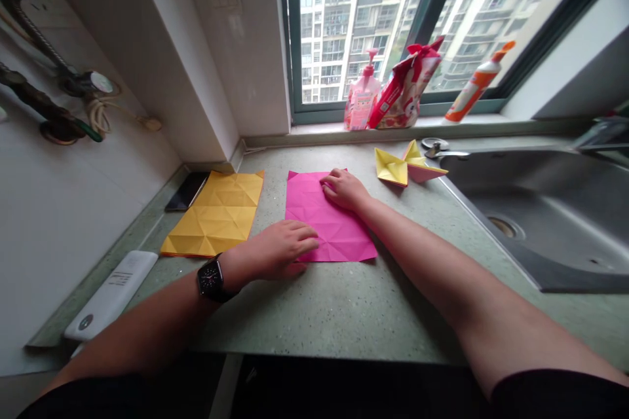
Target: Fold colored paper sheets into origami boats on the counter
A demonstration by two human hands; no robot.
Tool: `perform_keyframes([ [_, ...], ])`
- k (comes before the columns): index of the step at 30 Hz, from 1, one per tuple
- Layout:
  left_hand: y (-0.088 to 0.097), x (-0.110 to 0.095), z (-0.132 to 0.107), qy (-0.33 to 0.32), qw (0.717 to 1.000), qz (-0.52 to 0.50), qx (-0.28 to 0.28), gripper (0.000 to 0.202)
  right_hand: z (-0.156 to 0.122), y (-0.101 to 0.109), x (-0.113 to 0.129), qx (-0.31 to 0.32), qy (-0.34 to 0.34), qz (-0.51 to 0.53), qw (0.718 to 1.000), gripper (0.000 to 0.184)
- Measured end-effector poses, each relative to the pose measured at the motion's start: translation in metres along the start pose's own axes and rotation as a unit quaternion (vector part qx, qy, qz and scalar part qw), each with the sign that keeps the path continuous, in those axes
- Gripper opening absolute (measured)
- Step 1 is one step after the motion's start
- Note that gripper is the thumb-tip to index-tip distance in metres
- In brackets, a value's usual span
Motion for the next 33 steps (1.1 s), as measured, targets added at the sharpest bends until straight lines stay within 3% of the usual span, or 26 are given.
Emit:
perform_keyframes([
  [7, -0.002, 0.019, -0.019, -0.027, 0.994, -0.075, -0.073, 0.011, -0.003, 0.000, -0.013, -0.007, 0.036, 0.083, 0.996, 0.029],
  [11, 0.000, 0.023, -0.018, -0.020, 0.993, -0.062, -0.101, 0.018, -0.007, 0.001, -0.021, -0.004, 0.077, 0.130, 0.988, 0.031],
  [16, -0.002, 0.028, -0.019, -0.008, 0.987, -0.086, -0.135, 0.017, -0.007, 0.002, -0.025, 0.007, 0.082, 0.140, 0.987, 0.029],
  [24, 0.003, 0.035, -0.029, 0.062, 0.953, -0.035, -0.295, 0.008, -0.010, 0.016, -0.013, 0.055, 0.081, 0.149, 0.984, 0.028],
  [29, 0.003, 0.037, -0.033, 0.106, 0.931, 0.009, -0.350, 0.004, -0.010, 0.027, -0.002, 0.089, 0.019, 0.220, 0.971, 0.040],
  [33, 0.004, 0.039, -0.036, 0.144, 0.917, 0.020, -0.372, 0.006, -0.015, 0.060, 0.010, 0.122, 0.007, 0.373, 0.920, 0.069],
])
Point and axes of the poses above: each hand's wrist, its own z-axis towards the middle knuckle, its own y-axis out of the back of the hand, x = y × z, the point moved 2 cm from there along z, towards the middle knuckle, and after that the axes turned 1 degree about -y, right-handed, at the moved point
